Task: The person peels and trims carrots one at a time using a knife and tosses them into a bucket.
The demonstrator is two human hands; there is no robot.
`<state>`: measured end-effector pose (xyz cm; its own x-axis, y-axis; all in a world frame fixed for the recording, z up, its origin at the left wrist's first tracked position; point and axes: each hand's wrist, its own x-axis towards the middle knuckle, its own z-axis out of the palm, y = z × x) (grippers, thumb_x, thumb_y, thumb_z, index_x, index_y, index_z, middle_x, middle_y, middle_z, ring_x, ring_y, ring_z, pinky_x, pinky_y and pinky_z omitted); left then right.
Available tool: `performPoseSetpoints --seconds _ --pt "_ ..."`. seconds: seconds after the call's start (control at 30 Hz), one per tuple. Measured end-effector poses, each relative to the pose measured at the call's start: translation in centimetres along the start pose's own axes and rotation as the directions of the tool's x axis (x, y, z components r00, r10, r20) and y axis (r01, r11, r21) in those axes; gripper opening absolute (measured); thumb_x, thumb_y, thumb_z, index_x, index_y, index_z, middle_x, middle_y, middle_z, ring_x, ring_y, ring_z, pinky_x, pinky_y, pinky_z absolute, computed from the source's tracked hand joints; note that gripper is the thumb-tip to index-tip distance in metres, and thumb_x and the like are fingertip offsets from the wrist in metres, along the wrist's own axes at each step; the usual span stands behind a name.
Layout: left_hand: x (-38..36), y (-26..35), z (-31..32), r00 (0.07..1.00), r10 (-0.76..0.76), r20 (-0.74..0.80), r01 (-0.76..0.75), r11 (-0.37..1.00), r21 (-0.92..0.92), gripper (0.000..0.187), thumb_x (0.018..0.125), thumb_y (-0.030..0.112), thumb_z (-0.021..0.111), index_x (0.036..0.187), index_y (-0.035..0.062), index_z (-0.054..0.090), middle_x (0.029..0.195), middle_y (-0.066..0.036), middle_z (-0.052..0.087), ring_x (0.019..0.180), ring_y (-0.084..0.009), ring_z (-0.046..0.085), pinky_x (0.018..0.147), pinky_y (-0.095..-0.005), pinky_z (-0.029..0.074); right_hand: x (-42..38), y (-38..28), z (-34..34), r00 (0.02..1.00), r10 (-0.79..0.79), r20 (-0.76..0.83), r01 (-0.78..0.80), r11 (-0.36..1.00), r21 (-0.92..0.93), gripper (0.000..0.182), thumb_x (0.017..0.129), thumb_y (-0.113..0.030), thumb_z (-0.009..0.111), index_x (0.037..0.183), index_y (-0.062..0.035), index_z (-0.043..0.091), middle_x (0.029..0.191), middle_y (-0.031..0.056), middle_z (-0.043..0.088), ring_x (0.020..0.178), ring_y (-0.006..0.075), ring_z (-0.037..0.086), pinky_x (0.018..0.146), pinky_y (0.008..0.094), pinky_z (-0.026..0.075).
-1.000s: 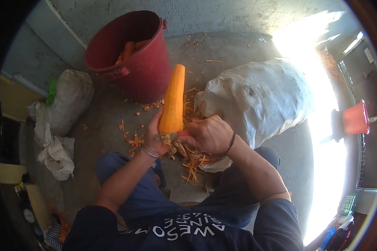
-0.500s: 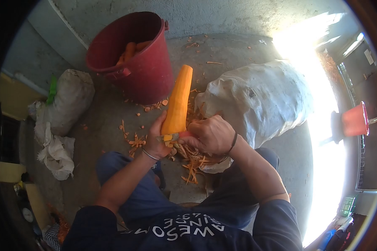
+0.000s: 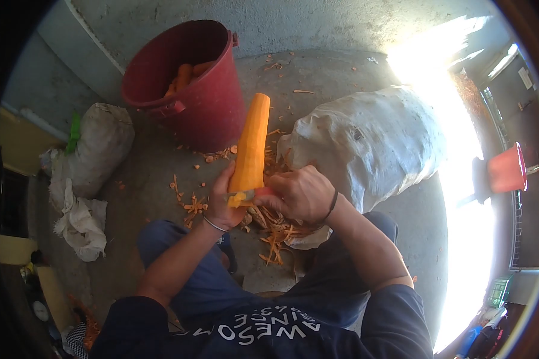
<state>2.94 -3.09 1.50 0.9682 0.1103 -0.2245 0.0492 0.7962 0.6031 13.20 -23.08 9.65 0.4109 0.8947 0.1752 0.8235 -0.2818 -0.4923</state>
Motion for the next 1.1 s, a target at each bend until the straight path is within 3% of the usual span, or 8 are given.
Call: performPoseSetpoints --seconds 0.23,0.5,0.57,0.67,0.77,0.93,1.03,1.1 --pt "-0.4 0.5 0.9 0.999 0.037 0.002 -0.037 0.999 0.01 0.042 0.114 0.042 0.047 0.137 0.0087 0.059 0.122 -0.006 0.07 0.112 -0.0187 0.07 0.1 -0.0393 0.056 0.1 0.7 0.5 1.0 -0.007 -0.031 0.007 1.0 0.011 0.052 0.102 -0.052 0.067 0.079 -0.0063 0.069 0.065 0.0149 0.067 0.058 0.0377 0.067 0.057 0.0484 0.053" --pt "-0.5 0.5 0.6 0.999 0.043 -0.028 -0.043 0.999 0.0 0.043 0.113 0.044 0.049 0.136 0.0091 0.06 0.121 -0.006 0.071 0.108 -0.0191 0.071 0.089 -0.0395 0.059 0.1 1.9 -0.3 0.993 0.037 -0.114 -0.041 0.999 -0.032 0.053 0.102 -0.054 0.067 0.078 -0.0061 0.066 0.065 0.0146 0.065 0.06 0.0393 0.067 0.058 0.0489 0.052" --pt "-0.3 0.5 0.4 0.999 0.038 -0.027 -0.038 0.999 -0.018 0.043 0.113 0.044 0.048 0.136 0.0092 0.06 0.121 -0.006 0.071 0.107 -0.0192 0.071 0.09 -0.0391 0.059 0.1 1.8 -0.5 0.984 0.102 -0.143 -0.09 0.992 0.094 0.054 0.102 -0.054 0.066 0.078 -0.0056 0.066 0.065 0.015 0.065 0.061 0.0402 0.066 0.058 0.0496 0.052" --pt "-0.4 0.9 0.7 0.999 0.049 -0.018 -0.049 0.998 -0.041 0.042 0.114 0.041 0.048 0.136 0.0081 0.06 0.121 -0.006 0.07 0.109 -0.0169 0.07 0.093 -0.037 0.058 0.2 1.2 -0.2 0.995 -0.005 -0.098 0.014 0.996 0.085 0.055 0.102 -0.054 0.066 0.076 -0.005 0.064 0.064 0.0155 0.064 0.061 0.0407 0.066 0.058 0.05 0.051" --pt "-0.1 0.8 0.2 0.997 0.076 -0.004 -0.076 0.997 -0.028 0.04 0.115 0.038 0.048 0.136 0.0065 0.059 0.122 -0.006 0.07 0.11 -0.0145 0.07 0.096 -0.0354 0.057 0.4 0.0 -0.1 1.0 -0.006 -0.002 0.006 0.999 0.044 0.055 0.102 -0.053 0.067 0.074 -0.0053 0.064 0.064 0.015 0.064 0.06 0.0397 0.066 0.057 0.0493 0.051" --pt "-0.3 0.8 1.0 0.996 0.087 -0.026 -0.087 0.996 0.017 0.04 0.114 0.04 0.047 0.136 0.0085 0.06 0.121 -0.005 0.07 0.111 -0.0172 0.07 0.098 -0.0382 0.056 0.6 -0.2 0.4 0.999 -0.026 -0.043 0.027 0.999 0.029 0.054 0.102 -0.052 0.067 0.073 -0.0062 0.064 0.064 0.0137 0.065 0.058 0.0382 0.066 0.057 0.0484 0.051" --pt "-0.3 0.8 1.0 0.997 0.077 -0.025 -0.078 0.997 -0.011 0.048 0.116 0.035 0.046 0.15 0.0032 0.052 0.125 -0.007 0.069 0.111 -0.0146 0.07 0.098 -0.0347 0.057 0.6 0.2 0.3 0.997 -0.027 -0.068 0.027 1.0 0.002 0.054 0.102 -0.052 0.067 0.074 -0.0065 0.064 0.064 0.0134 0.065 0.057 0.0377 0.066 0.056 0.0481 0.051" --pt "-0.3 0.7 1.2 0.995 0.098 -0.027 -0.097 0.994 0.048 0.04 0.114 0.039 0.047 0.136 0.0086 0.06 0.121 -0.005 0.069 0.111 -0.0163 0.07 0.098 -0.0372 0.056 0.6 0.3 0.1 0.997 -0.023 -0.069 0.022 1.0 -0.021 0.054 0.102 -0.052 0.067 0.074 -0.0065 0.065 0.064 0.0133 0.066 0.057 0.0375 0.066 0.056 0.0481 0.051"
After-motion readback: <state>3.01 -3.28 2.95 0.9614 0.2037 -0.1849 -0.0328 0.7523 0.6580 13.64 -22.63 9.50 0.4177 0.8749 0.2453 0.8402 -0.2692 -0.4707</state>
